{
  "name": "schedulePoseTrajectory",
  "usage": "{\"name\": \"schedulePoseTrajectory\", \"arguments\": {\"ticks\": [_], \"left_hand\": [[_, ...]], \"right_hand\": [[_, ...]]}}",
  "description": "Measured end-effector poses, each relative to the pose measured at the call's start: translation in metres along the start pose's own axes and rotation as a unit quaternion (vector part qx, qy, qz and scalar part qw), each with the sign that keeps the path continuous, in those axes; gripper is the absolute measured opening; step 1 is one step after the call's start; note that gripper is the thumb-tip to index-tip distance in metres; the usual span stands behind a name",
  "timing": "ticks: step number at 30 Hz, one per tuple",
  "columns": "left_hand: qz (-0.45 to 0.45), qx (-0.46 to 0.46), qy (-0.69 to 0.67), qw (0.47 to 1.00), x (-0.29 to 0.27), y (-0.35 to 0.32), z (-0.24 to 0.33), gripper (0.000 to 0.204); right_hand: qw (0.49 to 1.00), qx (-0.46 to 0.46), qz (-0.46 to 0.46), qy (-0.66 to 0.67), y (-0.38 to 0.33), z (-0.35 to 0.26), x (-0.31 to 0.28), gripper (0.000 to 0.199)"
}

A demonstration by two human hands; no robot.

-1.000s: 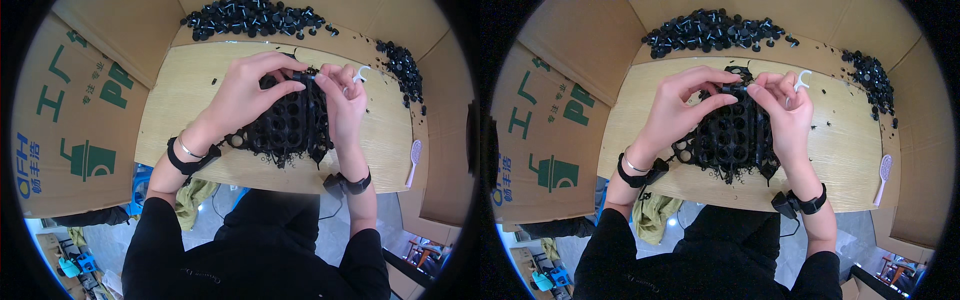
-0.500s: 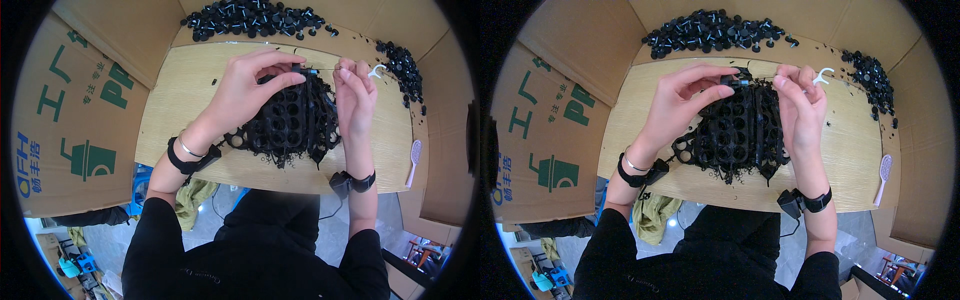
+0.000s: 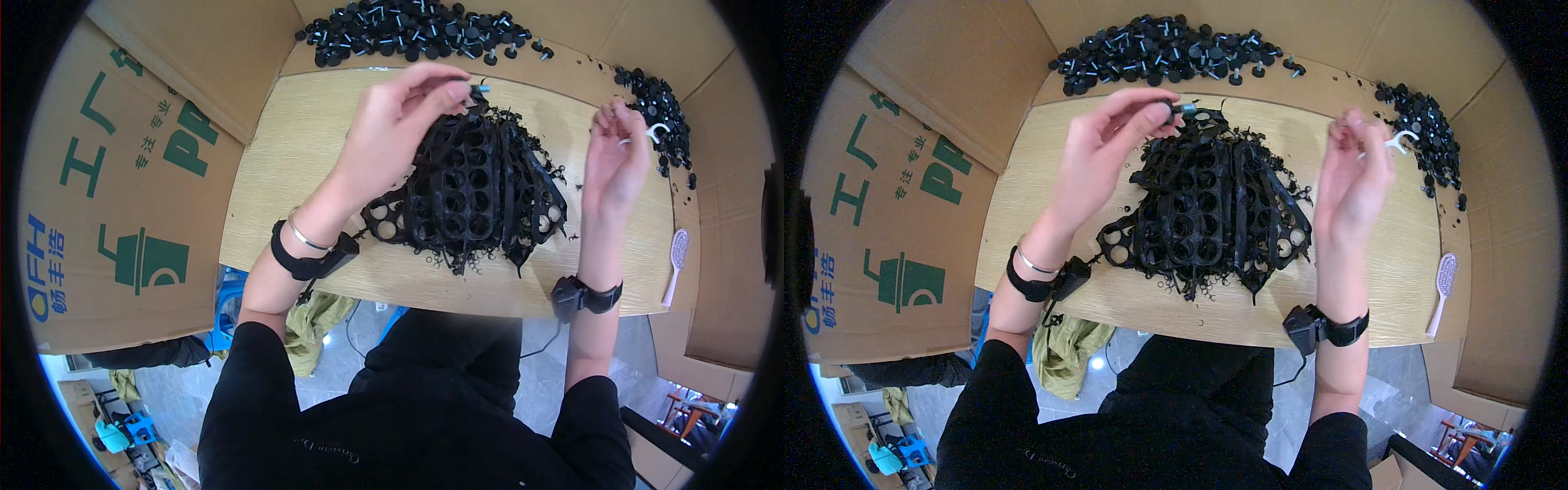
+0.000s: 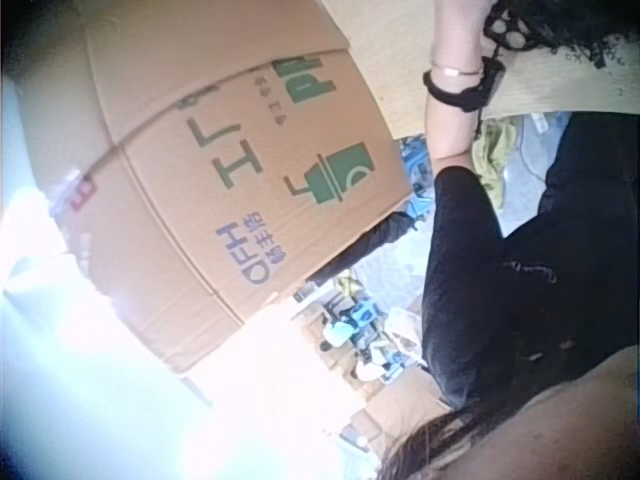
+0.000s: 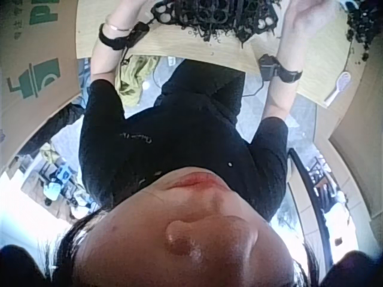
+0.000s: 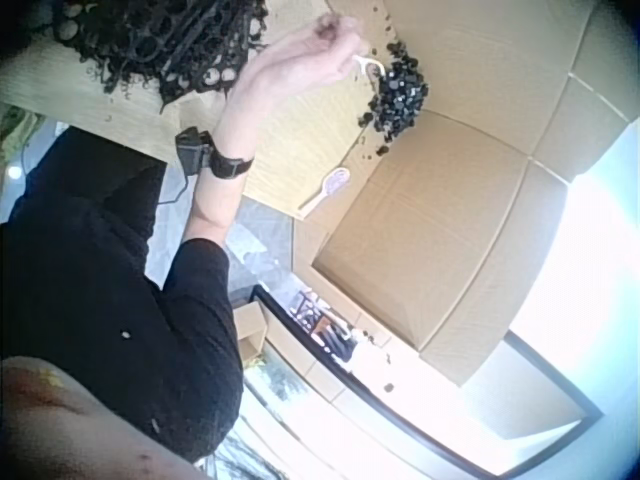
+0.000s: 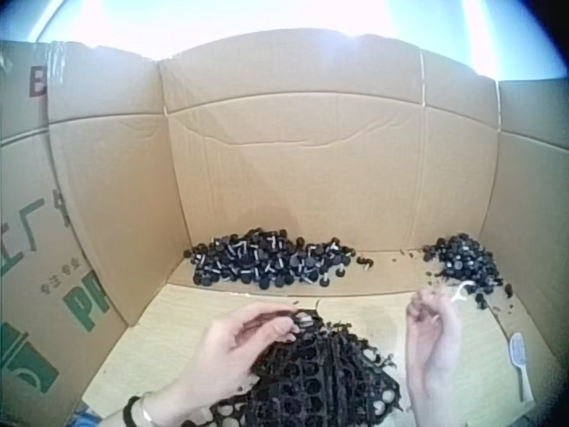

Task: Manually assemble and inspect small black plastic components by inserting a metal screw-like part into them.

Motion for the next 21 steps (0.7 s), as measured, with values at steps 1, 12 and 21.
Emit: {"name": "schedulePoseTrajectory", "arguments": {"ticks": [1,12,21], "left_hand": [[-0.003,-0.011,-0.017,1.000,-0.004,0.003,-0.001,0.026],[-0.075,-0.035,-0.088,0.993,0.012,-0.003,0.004,0.028],[-0.068,0.071,0.021,0.995,0.012,-0.003,0.015,0.028]], "right_hand": [[0.998,-0.030,0.049,-0.018,0.000,-0.005,-0.004,0.033],[0.928,0.066,-0.212,-0.299,-0.047,0.030,0.060,0.038],[0.854,-0.194,-0.227,-0.425,-0.058,0.016,0.072,0.041]]}}
Point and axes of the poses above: each hand's wrist, its own y-axis towards the middle knuckle, its own x-axis out of the palm, z = x × y, the point moved 6 cm from there along y, towards the middle knuckle, and after that the axes turned 6 degrees about x, right-handed, at the moved point
